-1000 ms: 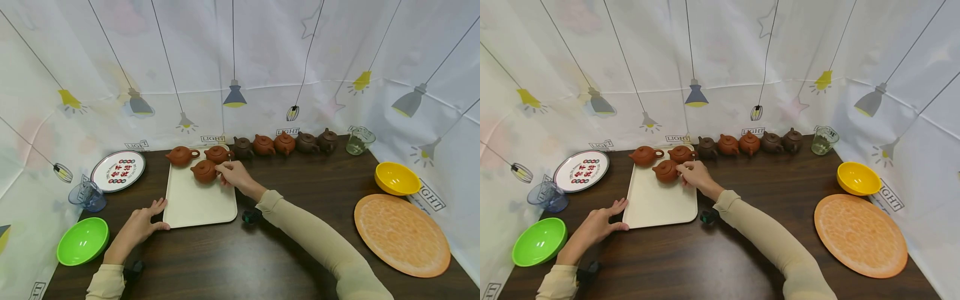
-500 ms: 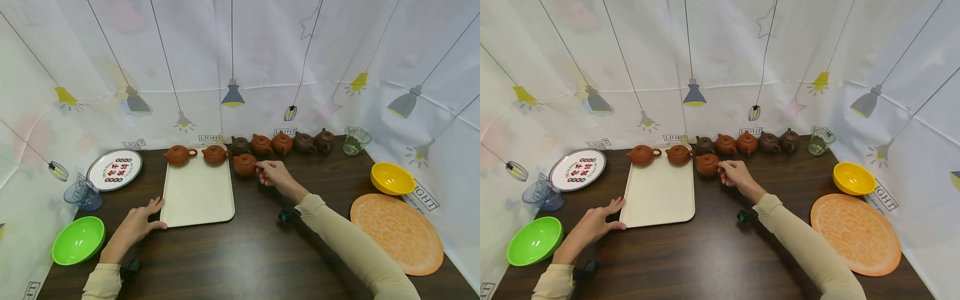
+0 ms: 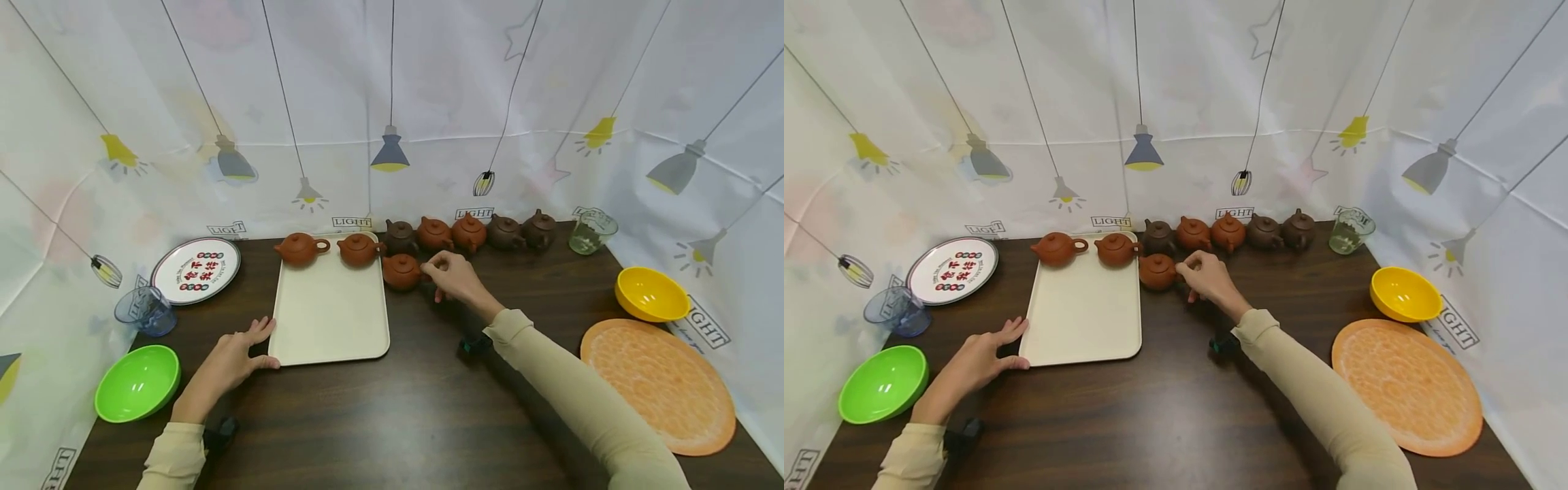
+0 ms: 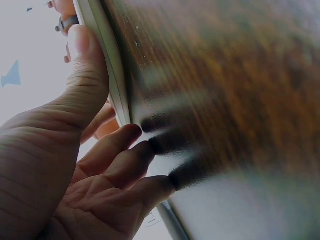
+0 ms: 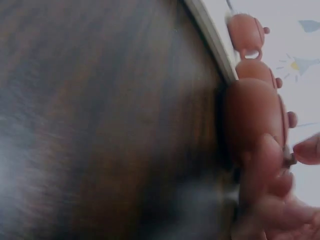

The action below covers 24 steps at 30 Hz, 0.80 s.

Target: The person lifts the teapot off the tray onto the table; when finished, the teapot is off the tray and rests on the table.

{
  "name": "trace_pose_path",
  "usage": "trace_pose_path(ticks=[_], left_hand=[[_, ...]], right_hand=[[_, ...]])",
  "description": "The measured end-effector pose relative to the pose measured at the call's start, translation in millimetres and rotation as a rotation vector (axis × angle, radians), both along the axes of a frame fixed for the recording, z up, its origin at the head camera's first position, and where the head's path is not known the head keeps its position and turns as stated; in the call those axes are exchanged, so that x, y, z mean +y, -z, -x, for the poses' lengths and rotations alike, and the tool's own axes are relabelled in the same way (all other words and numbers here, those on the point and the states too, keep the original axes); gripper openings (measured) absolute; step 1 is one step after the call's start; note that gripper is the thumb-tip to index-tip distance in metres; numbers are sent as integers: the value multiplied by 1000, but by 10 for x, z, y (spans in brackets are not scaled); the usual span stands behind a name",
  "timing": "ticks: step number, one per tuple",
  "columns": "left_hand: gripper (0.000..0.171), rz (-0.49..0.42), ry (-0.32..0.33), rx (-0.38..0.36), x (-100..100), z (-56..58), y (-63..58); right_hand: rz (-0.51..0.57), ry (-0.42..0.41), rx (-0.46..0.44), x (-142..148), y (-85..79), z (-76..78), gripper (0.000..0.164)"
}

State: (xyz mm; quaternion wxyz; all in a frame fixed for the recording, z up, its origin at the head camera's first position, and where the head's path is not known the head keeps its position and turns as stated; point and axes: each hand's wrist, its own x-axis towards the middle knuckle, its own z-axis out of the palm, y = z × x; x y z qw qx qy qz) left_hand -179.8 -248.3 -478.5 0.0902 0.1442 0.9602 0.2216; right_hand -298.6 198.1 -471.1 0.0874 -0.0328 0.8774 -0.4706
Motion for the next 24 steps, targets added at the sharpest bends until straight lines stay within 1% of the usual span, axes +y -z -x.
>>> trace_pose_path(ticks=[1,3,5,7,9,11,14,15,17,19,21,24], left_hand=[[87,2,2,1,-2,5,-6],[87,2,3,4,-2,8,-6],[87,1,2,10,-2,5,-3],[88,3,4,15,-1,4,0],[88,-1,5,12,10,-1,13],[88,-4,3,7,3,-7,20],[87,-13,3,8,2,-10,38],[86,-15,2,11,-1,-6,41],[86,-20,0,12,-6,3,37],[86,-22,-3,8,1,4,36],[86,-22,-7,3,3,4,26],[86,-14,-7,5,6,3,19]], right_hand=[[-53,-2,58,-13,-40,19,31],[-122,-26,162,-64,-136,72,27],[-170,-84,250,-146,-240,154,23],[-225,-160,304,-244,-343,262,20],[-291,-241,318,-348,-438,376,19],[-359,-318,310,-469,-509,503,20],[-449,-411,261,-630,-595,651,23],[-476,-434,258,-676,-607,694,23],[-517,-473,265,-758,-621,753,21],[-541,-501,278,-816,-597,784,20],[-573,-509,301,-881,-566,799,17],[-618,-493,284,-965,-527,812,15]])
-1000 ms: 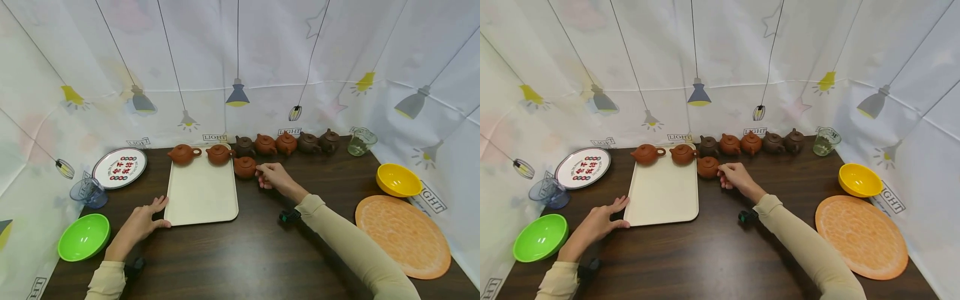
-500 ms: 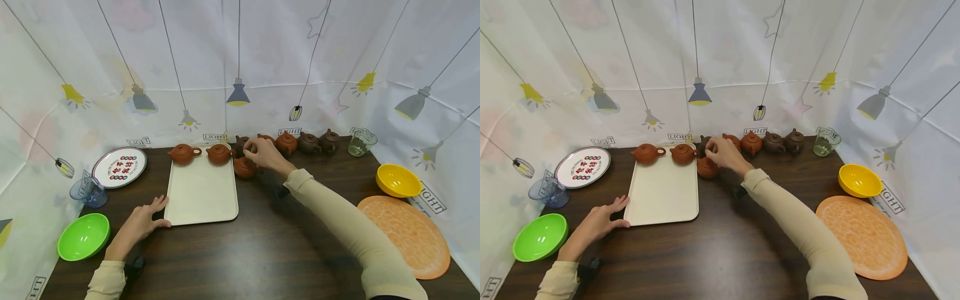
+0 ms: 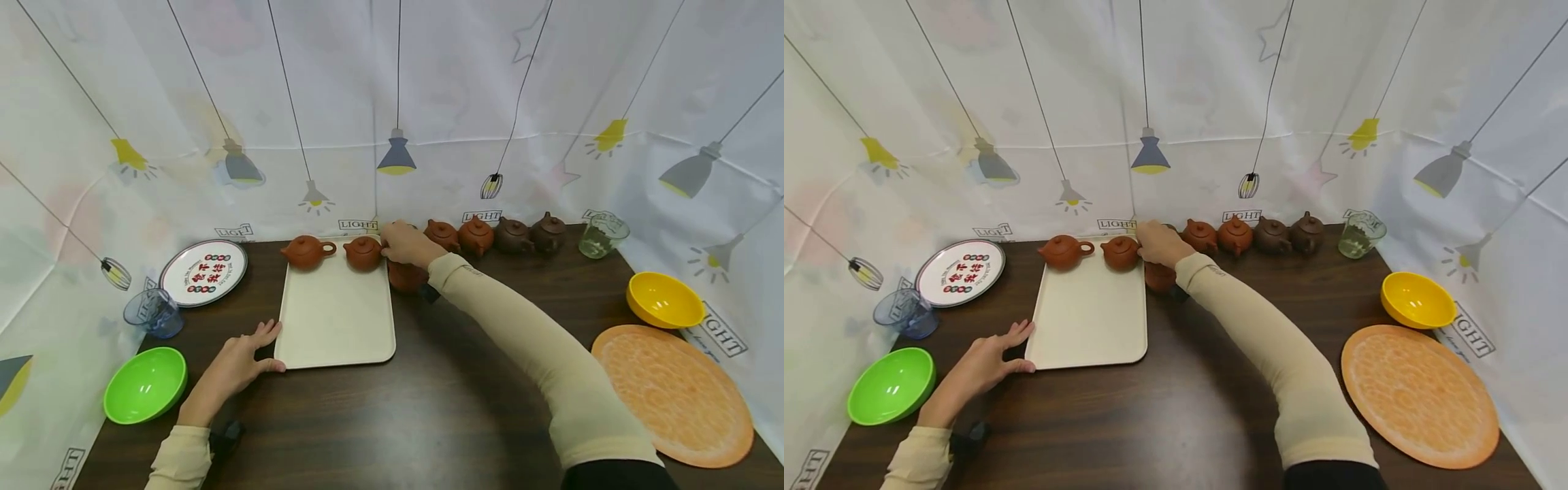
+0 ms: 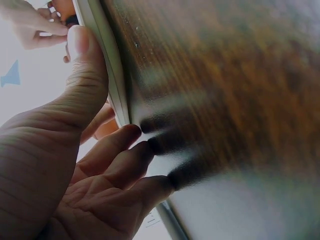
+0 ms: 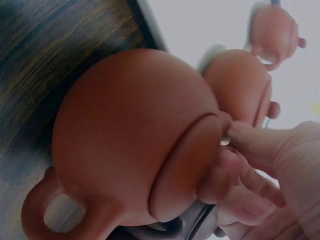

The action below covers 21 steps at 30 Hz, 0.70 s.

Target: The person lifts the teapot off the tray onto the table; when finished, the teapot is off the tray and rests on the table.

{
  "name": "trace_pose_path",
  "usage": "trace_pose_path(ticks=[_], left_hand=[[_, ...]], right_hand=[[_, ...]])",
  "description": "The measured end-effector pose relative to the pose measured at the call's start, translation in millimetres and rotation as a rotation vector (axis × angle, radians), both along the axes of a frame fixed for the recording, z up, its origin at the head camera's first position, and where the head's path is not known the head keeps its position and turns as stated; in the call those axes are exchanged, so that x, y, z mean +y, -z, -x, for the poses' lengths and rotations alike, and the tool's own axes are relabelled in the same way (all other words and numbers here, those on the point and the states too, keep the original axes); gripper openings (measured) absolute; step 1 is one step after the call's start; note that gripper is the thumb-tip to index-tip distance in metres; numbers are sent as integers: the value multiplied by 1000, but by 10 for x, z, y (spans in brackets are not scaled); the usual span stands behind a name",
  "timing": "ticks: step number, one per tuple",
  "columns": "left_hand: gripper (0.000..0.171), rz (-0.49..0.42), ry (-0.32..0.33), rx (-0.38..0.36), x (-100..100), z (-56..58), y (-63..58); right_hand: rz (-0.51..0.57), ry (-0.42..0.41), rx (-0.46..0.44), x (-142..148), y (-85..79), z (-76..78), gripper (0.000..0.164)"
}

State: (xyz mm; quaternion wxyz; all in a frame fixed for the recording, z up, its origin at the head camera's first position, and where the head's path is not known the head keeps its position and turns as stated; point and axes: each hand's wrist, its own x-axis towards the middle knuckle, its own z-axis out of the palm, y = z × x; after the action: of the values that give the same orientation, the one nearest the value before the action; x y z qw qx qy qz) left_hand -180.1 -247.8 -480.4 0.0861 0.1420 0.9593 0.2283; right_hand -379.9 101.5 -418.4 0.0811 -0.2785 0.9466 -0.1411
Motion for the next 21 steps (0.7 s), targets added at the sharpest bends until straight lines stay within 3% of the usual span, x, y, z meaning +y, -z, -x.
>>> trace_pose_path(ticks=[8,13,16,21], left_hand=[[88,9,-1,-6,1,2,-6],[89,-3,-2,-8,12,-32,27],[88,-7,-6,-1,4,-52,44],[88,-2,2,15,-3,-26,15]], right_hand=[[-16,18,61,-48,93,17,11],[30,13,88,34,91,-23,22],[84,19,90,159,-41,-80,26],[130,61,181,611,-339,-216,26]])
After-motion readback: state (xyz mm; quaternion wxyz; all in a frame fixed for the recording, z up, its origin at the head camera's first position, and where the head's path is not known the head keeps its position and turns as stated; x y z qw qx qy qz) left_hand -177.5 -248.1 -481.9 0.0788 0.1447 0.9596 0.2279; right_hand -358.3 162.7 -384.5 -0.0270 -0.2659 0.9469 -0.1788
